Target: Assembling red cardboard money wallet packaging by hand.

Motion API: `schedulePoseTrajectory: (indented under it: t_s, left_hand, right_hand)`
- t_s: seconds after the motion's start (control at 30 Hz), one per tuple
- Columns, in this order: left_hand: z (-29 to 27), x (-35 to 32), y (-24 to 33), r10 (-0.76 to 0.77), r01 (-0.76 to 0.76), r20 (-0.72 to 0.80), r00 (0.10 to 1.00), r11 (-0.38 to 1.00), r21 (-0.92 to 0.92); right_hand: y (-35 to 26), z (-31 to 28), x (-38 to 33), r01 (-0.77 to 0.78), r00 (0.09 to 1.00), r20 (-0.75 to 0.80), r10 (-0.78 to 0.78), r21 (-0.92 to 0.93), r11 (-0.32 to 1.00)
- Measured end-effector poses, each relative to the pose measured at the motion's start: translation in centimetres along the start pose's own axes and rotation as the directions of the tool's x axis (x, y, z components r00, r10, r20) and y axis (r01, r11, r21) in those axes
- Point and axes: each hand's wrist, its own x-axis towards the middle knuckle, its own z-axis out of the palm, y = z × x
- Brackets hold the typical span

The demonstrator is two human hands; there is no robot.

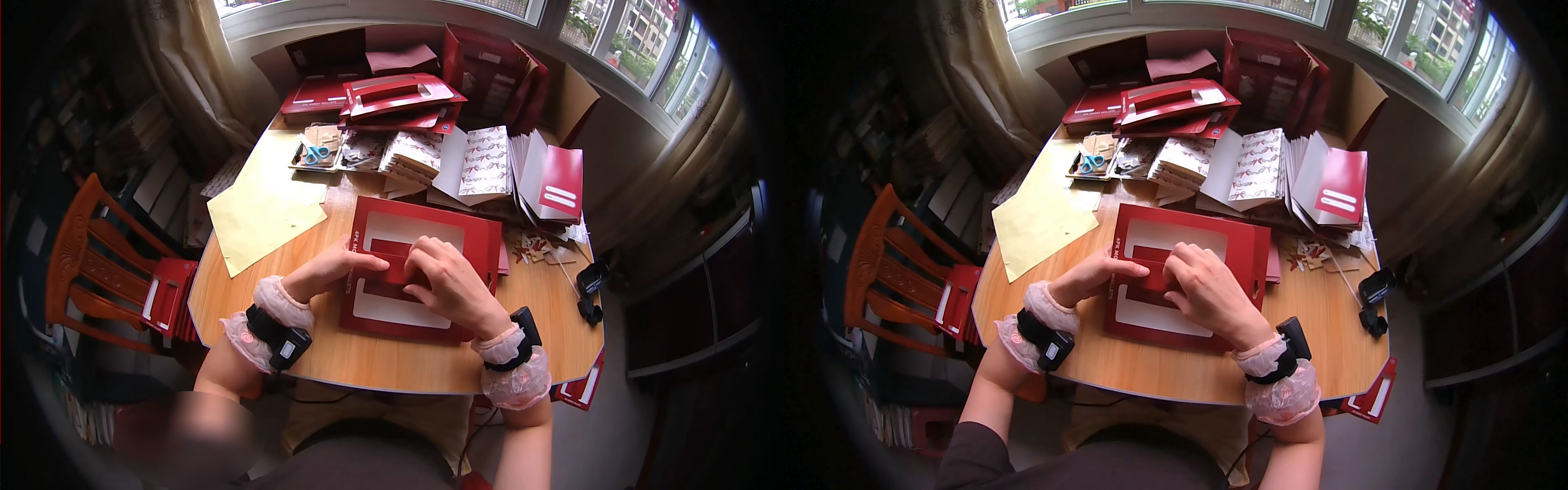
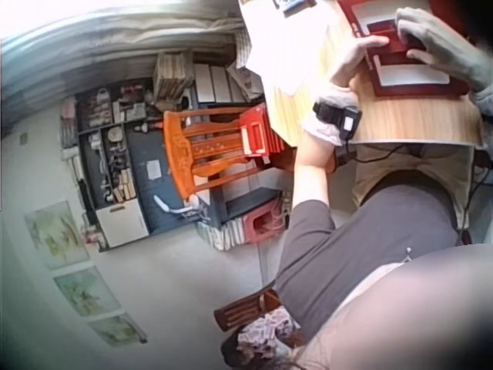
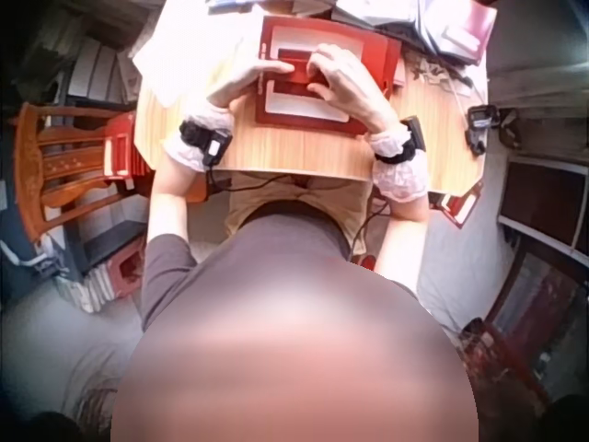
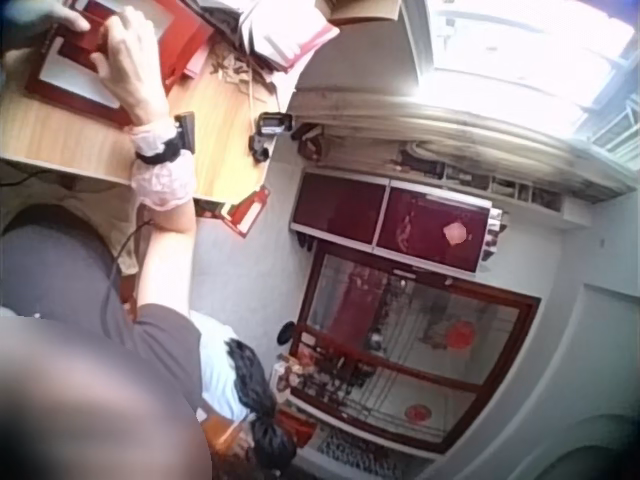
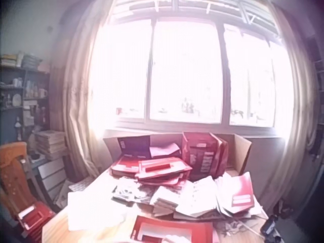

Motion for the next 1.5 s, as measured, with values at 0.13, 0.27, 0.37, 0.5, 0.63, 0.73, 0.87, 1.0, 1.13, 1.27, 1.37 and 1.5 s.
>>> schedulePoseTrajectory:
  t_s: [0.13,0.27,0.37,0.5,0.63,0.73,0.87,1.0,1.13,1.27,1.37,1.5]
  left_hand:
    - [0.0,0.1,0.3,0.001,-0.003,-0.032,1.000,0.998,-0.059]
    - [0.2,0.0,0.8,-0.048,0.047,-0.049,0.998,0.999,-0.021]
    - [0.0,-0.2,0.8,-0.064,0.065,-0.049,0.997,0.998,0.021]
    - [0.3,-0.3,0.6,-0.033,0.034,-0.059,0.998,0.999,0.013]
    - [0.2,-0.2,0.4,-0.055,0.055,-0.044,0.998,0.998,0.011]
    - [0.1,-0.2,0.6,-0.077,0.079,-0.053,0.996,0.996,0.046]
    - [0.0,0.1,0.5,-0.065,0.066,-0.010,0.998,0.996,0.052]
    - [-0.1,-0.3,0.6,-0.051,0.052,-0.006,0.999,0.998,0.019]
    - [-0.1,-0.3,0.4,-0.054,0.054,-0.013,0.998,0.998,-0.013]
    - [-0.2,-0.2,0.5,-0.075,0.075,-0.020,0.997,0.997,0.006]
    - [-0.3,-0.3,0.6,-0.080,0.081,-0.032,0.996,0.996,0.026]
    - [0.0,-0.6,1.1,-0.097,0.099,-0.032,0.995,0.994,0.054]
  right_hand:
    - [0.7,-1.2,-0.1,-0.022,0.998,0.048,0.035,-0.239,0.971]
    - [0.9,-0.4,-0.4,-0.009,0.999,0.042,0.026,-0.367,0.930]
    - [0.7,0.2,-0.2,0.012,0.997,0.075,0.017,-0.376,0.926]
    - [0.4,0.0,-0.3,0.012,0.997,0.080,0.016,-0.337,0.941]
    - [-0.1,0.2,-0.3,-0.015,0.990,0.129,0.059,-0.321,0.947]
    - [0.0,0.5,0.0,0.052,0.997,0.077,-0.028,-0.338,0.940]
    - [0.1,0.7,-0.2,0.091,0.994,0.090,-0.066,-0.326,0.941]
    - [-0.4,1.2,0.0,0.104,0.992,0.107,-0.066,-0.398,0.912]
    - [-0.8,1.3,-0.2,0.083,0.996,0.071,-0.058,-0.412,0.907]
    - [-1.0,1.2,-0.4,0.058,0.996,0.091,-0.019,-0.444,0.894]
    - [-1.1,1.0,-0.3,0.059,0.994,0.108,-0.014,-0.432,0.900]
    - [-1.3,0.9,-0.6,0.076,0.995,0.095,-0.039,-0.416,0.906]
